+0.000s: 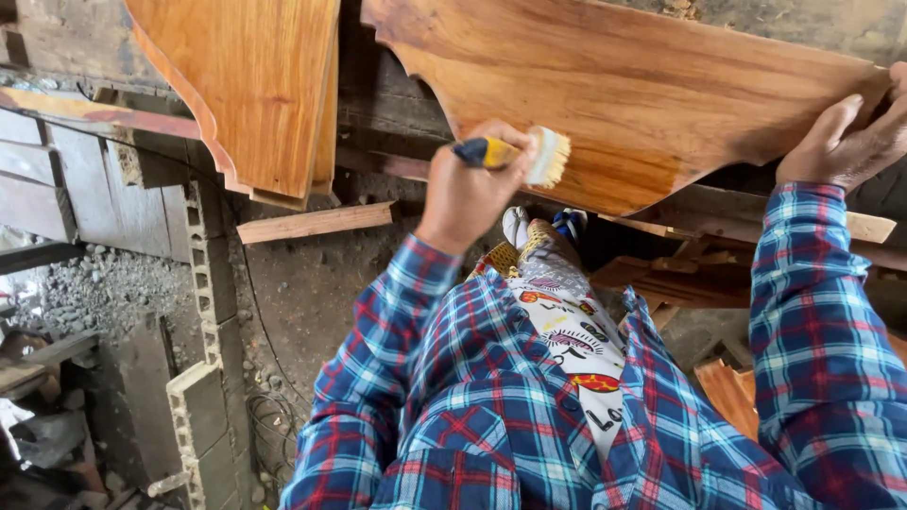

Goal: The person picks up a wooden chair part and places it on a workbench. They then use a brush to apply a liquid finish to the wood, dipping the brush into a container as needed. The person also handles a long, thin wooden piece, applying the finish to it as well.

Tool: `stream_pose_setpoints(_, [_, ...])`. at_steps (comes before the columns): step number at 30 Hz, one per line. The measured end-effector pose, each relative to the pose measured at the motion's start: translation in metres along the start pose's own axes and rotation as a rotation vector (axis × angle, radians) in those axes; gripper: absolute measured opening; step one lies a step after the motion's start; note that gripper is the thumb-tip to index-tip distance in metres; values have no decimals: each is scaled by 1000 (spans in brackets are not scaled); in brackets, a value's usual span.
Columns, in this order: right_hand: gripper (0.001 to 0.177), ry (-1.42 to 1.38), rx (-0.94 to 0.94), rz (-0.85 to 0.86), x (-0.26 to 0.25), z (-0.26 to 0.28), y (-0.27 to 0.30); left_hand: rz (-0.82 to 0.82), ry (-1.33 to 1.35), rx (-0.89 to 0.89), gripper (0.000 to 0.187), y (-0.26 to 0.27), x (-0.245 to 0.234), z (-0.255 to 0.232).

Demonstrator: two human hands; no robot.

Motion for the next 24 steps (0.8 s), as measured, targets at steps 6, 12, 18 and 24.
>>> stream_pose_setpoints(6, [34,-61,-4,-27,5,-8,2,-186,-360,169,5,-24,-71,32])
stream_pose_setpoints(12, [34,-35,12,-4,-2,2,-3,-198,-269,243,6,-19,-58,-2])
stream_pose_setpoints(18, [34,39,32,-19,-1,-2,-1,-45,-81,39,5,8,11,-3])
stream_pose_setpoints(24, [33,46,98,-55,19,-36,15,-152,-325,88,5,-1,-62,31])
Point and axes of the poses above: each hand's wrist, its own y-axis away from the middle knuckle, its own x-axis out of the palm, z = x × y, the point moved 2 cm from there along -y, towards the middle knuckle, and after that the axes turned 10 degrees about y, right-handed, at the moved point
